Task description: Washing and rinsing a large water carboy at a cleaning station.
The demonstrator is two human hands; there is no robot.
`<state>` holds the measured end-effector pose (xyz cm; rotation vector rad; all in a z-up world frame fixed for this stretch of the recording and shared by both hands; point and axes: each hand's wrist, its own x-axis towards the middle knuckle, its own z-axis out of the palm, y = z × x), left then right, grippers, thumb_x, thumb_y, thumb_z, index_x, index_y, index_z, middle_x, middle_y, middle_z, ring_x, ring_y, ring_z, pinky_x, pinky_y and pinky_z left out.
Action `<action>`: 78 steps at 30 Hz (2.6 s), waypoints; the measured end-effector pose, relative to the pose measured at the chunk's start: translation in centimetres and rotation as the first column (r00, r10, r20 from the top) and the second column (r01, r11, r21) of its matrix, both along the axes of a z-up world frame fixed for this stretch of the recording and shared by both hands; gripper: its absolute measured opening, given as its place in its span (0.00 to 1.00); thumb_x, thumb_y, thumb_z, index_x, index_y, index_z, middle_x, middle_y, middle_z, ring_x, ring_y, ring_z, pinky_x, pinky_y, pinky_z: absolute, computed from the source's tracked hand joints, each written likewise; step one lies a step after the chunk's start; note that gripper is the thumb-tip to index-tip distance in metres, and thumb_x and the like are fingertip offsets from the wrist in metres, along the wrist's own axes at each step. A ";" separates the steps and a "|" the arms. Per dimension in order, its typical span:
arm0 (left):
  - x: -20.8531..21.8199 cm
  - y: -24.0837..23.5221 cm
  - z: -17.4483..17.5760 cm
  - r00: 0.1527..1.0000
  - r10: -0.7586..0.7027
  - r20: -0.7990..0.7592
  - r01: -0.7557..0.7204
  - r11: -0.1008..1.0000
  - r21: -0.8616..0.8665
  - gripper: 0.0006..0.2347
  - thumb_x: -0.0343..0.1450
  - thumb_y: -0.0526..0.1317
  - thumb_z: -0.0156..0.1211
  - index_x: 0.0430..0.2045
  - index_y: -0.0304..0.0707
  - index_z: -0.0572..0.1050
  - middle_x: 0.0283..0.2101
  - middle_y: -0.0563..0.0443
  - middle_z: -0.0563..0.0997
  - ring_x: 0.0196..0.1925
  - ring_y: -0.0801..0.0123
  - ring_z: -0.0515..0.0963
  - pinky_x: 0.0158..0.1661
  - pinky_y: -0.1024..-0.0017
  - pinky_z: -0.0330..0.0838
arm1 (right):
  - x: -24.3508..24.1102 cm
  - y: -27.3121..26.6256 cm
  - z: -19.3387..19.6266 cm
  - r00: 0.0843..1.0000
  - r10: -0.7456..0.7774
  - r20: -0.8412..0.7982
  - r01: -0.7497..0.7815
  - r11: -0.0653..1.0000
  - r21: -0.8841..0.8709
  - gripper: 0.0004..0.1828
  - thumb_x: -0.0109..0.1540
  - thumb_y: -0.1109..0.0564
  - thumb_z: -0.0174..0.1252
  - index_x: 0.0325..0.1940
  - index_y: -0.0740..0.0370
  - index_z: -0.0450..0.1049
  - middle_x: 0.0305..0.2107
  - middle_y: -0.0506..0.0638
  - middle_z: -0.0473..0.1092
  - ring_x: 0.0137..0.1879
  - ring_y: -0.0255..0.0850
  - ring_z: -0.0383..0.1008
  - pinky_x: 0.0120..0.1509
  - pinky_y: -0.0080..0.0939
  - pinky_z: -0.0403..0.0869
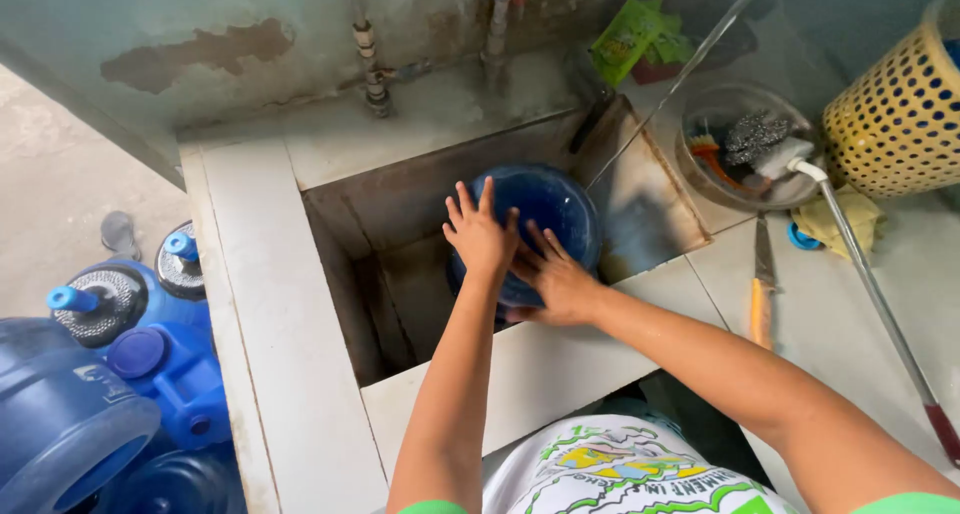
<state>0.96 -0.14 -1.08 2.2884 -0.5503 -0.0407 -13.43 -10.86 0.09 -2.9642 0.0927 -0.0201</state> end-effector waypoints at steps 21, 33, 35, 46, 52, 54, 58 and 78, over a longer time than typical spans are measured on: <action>2.5 0.1 -3.6 0.987 -0.111 -0.115 0.090 0.980 -0.178 0.29 0.70 0.48 0.64 0.69 0.58 0.62 0.73 0.36 0.61 0.70 0.40 0.64 0.61 0.53 0.69 | 0.9 -3.0 2.7 0.999 0.036 -0.022 -0.030 0.973 0.230 0.52 0.56 0.30 0.64 0.76 0.58 0.58 0.77 0.65 0.45 0.83 0.59 0.41 0.80 0.66 0.44; 2.6 0.5 -2.1 0.996 -0.065 -0.063 0.052 0.983 -0.178 0.29 0.66 0.49 0.69 0.64 0.60 0.69 0.72 0.41 0.64 0.67 0.47 0.69 0.63 0.51 0.68 | -1.3 -2.3 0.9 0.996 -0.035 0.084 0.034 0.999 0.008 0.48 0.61 0.30 0.57 0.79 0.56 0.57 0.77 0.66 0.47 0.83 0.62 0.41 0.78 0.72 0.40; 2.9 1.0 -0.9 0.997 -0.019 0.070 0.023 0.998 -0.056 0.28 0.64 0.52 0.70 0.61 0.59 0.72 0.72 0.40 0.64 0.69 0.46 0.67 0.65 0.43 0.63 | -0.6 -3.2 1.4 0.993 0.037 0.115 -0.029 0.997 -0.070 0.48 0.61 0.27 0.51 0.79 0.55 0.56 0.77 0.67 0.46 0.82 0.62 0.42 0.77 0.76 0.38; 1.5 -1.2 -0.3 0.986 -0.084 0.143 0.067 0.990 0.121 0.28 0.63 0.53 0.68 0.61 0.62 0.72 0.75 0.43 0.59 0.75 0.43 0.58 0.66 0.37 0.58 | 1.0 -1.4 -0.8 0.991 0.052 0.119 -0.055 0.998 0.020 0.57 0.58 0.22 0.51 0.78 0.64 0.53 0.75 0.66 0.49 0.82 0.61 0.44 0.79 0.74 0.42; 2.0 -1.8 -3.4 0.998 -0.057 -0.024 0.056 0.998 -0.029 0.30 0.63 0.48 0.66 0.64 0.61 0.69 0.74 0.48 0.62 0.72 0.45 0.64 0.62 0.43 0.65 | 2.1 2.4 2.1 0.999 -0.048 0.017 0.047 0.998 0.046 0.61 0.52 0.24 0.59 0.79 0.60 0.51 0.76 0.62 0.46 0.79 0.66 0.38 0.74 0.77 0.39; 2.2 -1.5 -3.7 0.997 -0.051 -0.063 0.046 0.996 -0.081 0.30 0.64 0.48 0.65 0.65 0.62 0.68 0.74 0.49 0.63 0.71 0.45 0.66 0.61 0.44 0.66 | 2.4 2.5 2.6 0.998 0.039 -0.055 -0.039 0.999 0.002 0.62 0.48 0.23 0.61 0.77 0.56 0.51 0.76 0.58 0.46 0.79 0.64 0.37 0.75 0.77 0.37; 1.8 -1.4 -4.9 0.991 -0.099 -0.092 0.081 0.979 -0.189 0.23 0.72 0.50 0.59 0.64 0.68 0.68 0.73 0.48 0.64 0.70 0.41 0.66 0.60 0.47 0.69 | 2.1 3.8 1.7 0.998 -0.059 -0.038 0.059 0.998 0.010 0.66 0.47 0.23 0.62 0.79 0.56 0.47 0.77 0.57 0.42 0.82 0.64 0.33 0.75 0.79 0.33; 4.8 1.2 -11.2 0.806 -0.253 -0.535 -0.157 0.781 -0.605 0.21 0.76 0.54 0.52 0.59 0.45 0.75 0.71 0.43 0.68 0.72 0.61 0.67 0.67 0.71 0.59 | -2.8 -5.5 0.4 0.937 -0.323 0.130 0.294 0.934 0.203 0.51 0.54 0.22 0.58 0.77 0.40 0.57 0.77 0.57 0.48 0.80 0.55 0.48 0.78 0.65 0.54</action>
